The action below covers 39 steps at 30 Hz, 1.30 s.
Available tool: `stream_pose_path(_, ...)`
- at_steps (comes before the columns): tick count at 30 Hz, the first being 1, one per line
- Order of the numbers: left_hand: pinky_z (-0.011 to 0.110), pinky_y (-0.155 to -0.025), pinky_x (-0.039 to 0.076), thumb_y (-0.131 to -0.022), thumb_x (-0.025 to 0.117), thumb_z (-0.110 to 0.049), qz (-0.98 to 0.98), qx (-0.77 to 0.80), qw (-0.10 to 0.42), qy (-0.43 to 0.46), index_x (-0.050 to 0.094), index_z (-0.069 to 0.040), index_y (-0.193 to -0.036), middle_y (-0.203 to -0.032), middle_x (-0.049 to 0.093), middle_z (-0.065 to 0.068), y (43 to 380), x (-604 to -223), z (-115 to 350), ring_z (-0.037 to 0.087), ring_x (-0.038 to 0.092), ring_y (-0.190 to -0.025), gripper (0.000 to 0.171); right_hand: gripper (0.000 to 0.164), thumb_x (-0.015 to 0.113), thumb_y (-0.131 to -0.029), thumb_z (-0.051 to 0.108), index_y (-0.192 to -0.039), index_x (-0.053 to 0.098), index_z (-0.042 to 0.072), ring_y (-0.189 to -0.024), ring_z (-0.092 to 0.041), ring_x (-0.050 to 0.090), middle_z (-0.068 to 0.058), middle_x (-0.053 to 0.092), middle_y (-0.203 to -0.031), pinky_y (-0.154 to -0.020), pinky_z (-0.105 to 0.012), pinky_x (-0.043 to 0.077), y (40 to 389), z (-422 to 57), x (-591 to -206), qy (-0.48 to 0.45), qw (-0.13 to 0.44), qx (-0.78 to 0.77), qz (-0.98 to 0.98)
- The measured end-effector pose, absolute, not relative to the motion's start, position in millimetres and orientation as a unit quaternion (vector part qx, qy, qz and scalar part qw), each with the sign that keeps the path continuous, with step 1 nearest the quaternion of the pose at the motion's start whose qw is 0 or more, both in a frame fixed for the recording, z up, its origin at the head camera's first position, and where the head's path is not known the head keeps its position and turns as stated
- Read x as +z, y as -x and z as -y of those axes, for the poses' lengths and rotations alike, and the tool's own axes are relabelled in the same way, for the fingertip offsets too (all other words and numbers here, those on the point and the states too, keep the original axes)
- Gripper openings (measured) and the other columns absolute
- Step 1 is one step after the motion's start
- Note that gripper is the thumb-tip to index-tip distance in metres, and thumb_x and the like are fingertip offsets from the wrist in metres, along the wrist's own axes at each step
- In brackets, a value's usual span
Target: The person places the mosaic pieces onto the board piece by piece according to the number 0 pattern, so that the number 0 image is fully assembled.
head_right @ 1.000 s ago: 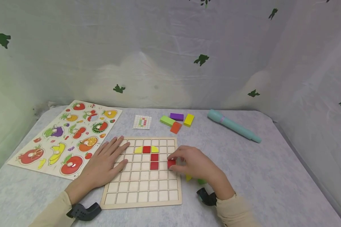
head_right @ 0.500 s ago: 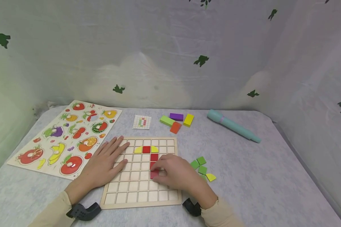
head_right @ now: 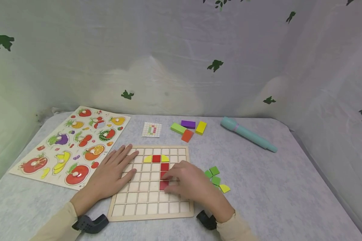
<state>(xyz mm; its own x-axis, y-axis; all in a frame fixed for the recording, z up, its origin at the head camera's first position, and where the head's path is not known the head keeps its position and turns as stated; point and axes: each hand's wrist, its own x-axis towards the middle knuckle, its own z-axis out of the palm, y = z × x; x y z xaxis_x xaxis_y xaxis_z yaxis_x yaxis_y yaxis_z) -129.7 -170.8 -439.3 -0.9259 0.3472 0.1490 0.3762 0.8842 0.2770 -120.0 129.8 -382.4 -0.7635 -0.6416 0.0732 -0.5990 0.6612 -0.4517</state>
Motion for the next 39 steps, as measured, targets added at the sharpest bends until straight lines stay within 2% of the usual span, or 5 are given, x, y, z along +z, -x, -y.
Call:
stream_pose_path(8,0.054,-0.129,0.012,-0.101,0.054,-0.047,0.970,-0.151,0.048,0.187,0.041,-0.017,-0.160,-0.171,0.023,0.011,130,-441,171,0.035,0.019,-0.158,0.067,0.028,0.085,-0.086,0.028,-0.113,0.079,0.022,-0.093,-0.009,0.059,0.013,0.073,-0.105,-0.075,-0.024,0.053,125,-176,-375,0.295,0.064,-0.240,-0.923)
stream_pose_path(16,0.055,-0.129,0.012,-0.101,0.055,-0.047,0.971,-0.148,0.046,0.185,0.040,-0.017,-0.160,-0.171,0.023,0.011,130,-440,171,0.035,0.019,-0.158,0.068,0.031,0.084,-0.087,0.026,-0.117,0.077,0.025,-0.092,-0.007,0.057,0.016,0.073,-0.110,-0.074,-0.024,0.051,122,-210,-382,0.302,0.102,-0.229,-0.920)
stream_pose_path(20,0.054,-0.129,0.012,-0.101,0.055,-0.047,0.971,-0.147,0.045,0.184,0.040,-0.017,-0.160,-0.171,0.023,0.011,130,-439,171,0.035,0.019,-0.158,0.068,0.028,0.083,-0.088,0.030,-0.115,0.077,0.028,-0.097,-0.005,0.060,0.020,0.072,-0.109,-0.081,-0.027,0.054,119,-219,-384,0.300,0.111,-0.218,-0.922)
stream_pose_path(25,0.054,-0.129,0.012,-0.101,0.054,-0.047,0.972,-0.144,0.045,0.182,0.040,-0.017,-0.160,-0.172,0.023,0.011,130,-438,171,0.035,0.019,-0.159,0.068,0.024,0.082,-0.089,0.033,-0.113,0.077,0.033,-0.104,-0.006,0.061,0.023,0.069,-0.109,-0.090,-0.033,0.056,116,-224,-386,0.306,0.111,-0.209,-0.922)
stream_pose_path(39,0.055,-0.129,0.012,-0.101,0.055,-0.047,0.970,-0.148,0.045,0.186,0.040,-0.018,-0.160,-0.172,0.023,0.011,130,-440,172,0.035,0.019,-0.159,0.068,0.022,0.081,-0.090,0.034,-0.111,0.078,0.031,-0.100,-0.002,0.060,0.023,0.067,-0.104,-0.087,-0.030,0.057,114,-201,-387,0.339,0.076,-0.227,-0.910)
